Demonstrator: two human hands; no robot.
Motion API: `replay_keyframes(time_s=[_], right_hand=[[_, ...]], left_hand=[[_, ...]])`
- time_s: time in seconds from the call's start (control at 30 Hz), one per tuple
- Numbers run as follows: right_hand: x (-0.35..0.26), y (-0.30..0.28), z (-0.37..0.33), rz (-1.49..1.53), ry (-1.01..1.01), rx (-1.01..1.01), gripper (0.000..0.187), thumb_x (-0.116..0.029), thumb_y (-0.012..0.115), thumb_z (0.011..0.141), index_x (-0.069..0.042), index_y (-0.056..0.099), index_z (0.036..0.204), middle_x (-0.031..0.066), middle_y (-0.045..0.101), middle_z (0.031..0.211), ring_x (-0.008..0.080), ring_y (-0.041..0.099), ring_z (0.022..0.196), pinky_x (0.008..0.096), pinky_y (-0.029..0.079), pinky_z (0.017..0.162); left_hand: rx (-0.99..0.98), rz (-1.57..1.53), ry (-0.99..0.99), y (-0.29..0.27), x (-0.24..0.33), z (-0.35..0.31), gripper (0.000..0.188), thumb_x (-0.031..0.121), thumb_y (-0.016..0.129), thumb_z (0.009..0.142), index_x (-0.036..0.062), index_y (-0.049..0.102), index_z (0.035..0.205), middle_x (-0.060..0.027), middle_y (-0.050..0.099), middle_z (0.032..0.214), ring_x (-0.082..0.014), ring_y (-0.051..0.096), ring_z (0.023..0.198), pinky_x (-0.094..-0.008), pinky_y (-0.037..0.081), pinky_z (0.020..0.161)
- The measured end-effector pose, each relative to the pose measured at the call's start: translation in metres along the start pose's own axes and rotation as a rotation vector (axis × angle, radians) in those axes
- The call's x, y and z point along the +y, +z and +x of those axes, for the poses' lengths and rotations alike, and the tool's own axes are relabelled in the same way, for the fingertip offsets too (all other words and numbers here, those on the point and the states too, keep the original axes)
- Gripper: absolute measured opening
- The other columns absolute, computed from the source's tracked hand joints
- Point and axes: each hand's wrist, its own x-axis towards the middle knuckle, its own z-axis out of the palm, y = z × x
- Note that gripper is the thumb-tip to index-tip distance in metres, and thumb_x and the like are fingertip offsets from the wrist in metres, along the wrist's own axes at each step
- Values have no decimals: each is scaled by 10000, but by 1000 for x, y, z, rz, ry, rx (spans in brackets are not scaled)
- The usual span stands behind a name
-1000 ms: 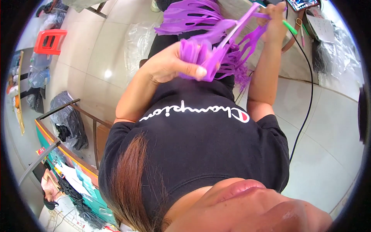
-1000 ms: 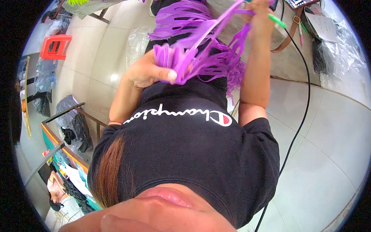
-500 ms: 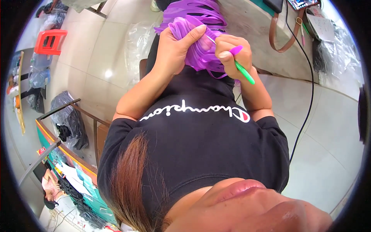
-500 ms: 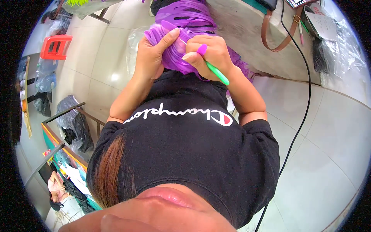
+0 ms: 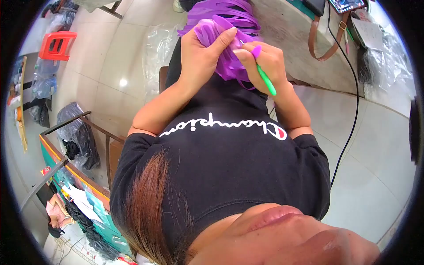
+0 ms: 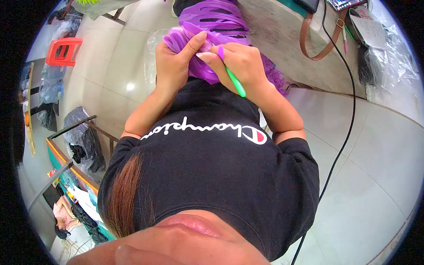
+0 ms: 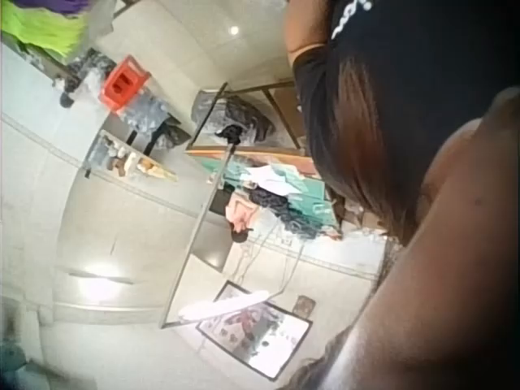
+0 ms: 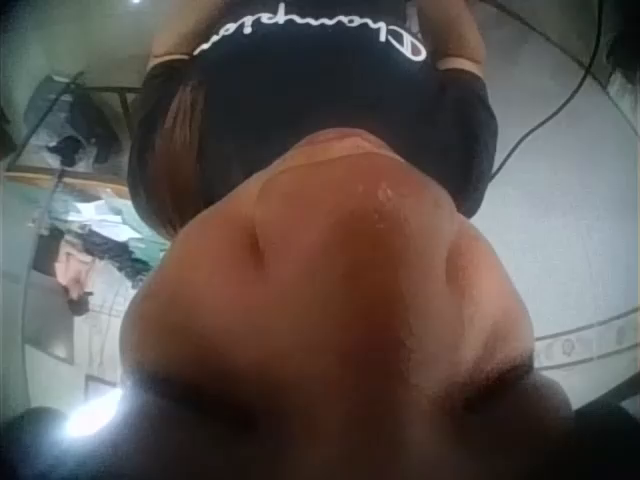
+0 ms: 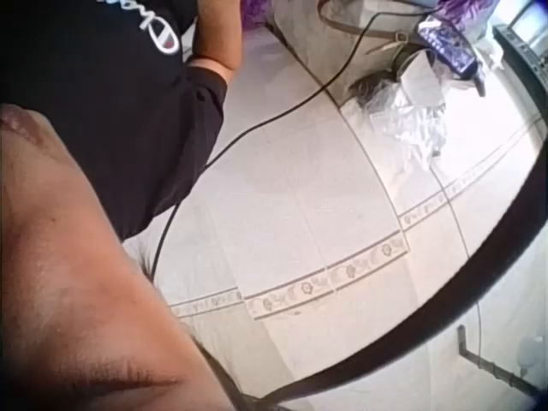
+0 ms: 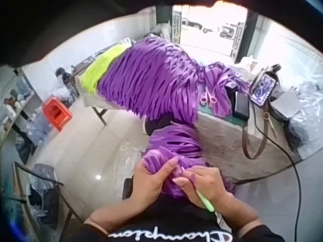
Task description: The recorder is separating and organizing long purple fringe or material strips.
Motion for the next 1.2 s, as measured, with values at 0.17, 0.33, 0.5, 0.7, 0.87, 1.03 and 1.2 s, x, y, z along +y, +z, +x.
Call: replay_keyframes(time_s=[0.17,0.33,0.5,0.7,0.87,1.03,1.2], right_hand=[[9,-23,0,224,568,-410,433,-361,481,970,-37,523,686,73,455,585,202,449,511,343,331,481],[70,-46,-1,1858,568,-115,402,-414,378,1000,-74,500,824,1,493,688,121,451,632,252,325,547],[32,5,9,838,712,134,191,-142,568,947,-100,424,828,-9,506,877,71,444,753,204,387,672],[10,5,13,446,591,-15,229,-95,575,931,-79,369,832,-1,444,816,85,448,770,229,399,673],[17,4,-3,268,498,61,223,-93,550,940,-51,377,806,23,447,790,105,437,750,256,401,687],[12,-32,-9,601,649,139,134,-116,566,938,-76,455,875,6,499,843,100,488,768,265,417,680],[-2,-91,-15,810,536,606,192,-268,505,976,-82,509,929,16,485,830,123,457,745,278,378,663]], left_hand=[[13,78,105,-5,-4,-3,142,134,693,854,1,648,826,-28,667,731,-74,597,653,-227,472,610],[-113,-464,-322,-1,-9,7,132,117,694,849,9,634,896,-50,667,798,-116,630,702,-262,514,662],[-137,-464,-286,-1,-12,4,235,54,715,810,6,600,1008,-62,661,903,-140,645,782,-276,527,736],[-132,-353,-204,-1,-8,1,338,9,696,791,11,570,1105,-67,642,989,-133,627,894,-278,505,806],[-158,38,18,1,-5,0,356,31,686,808,13,552,1137,-71,639,1050,-121,598,964,-273,464,870],[-139,393,254,-4,-17,7,498,42,693,812,64,523,1279,-91,645,1104,-112,591,978,-269,458,873],[-136,68,-146,-26,-38,23,542,62,664,857,91,464,1360,-99,637,1096,-159,606,972,-290,475,885]])
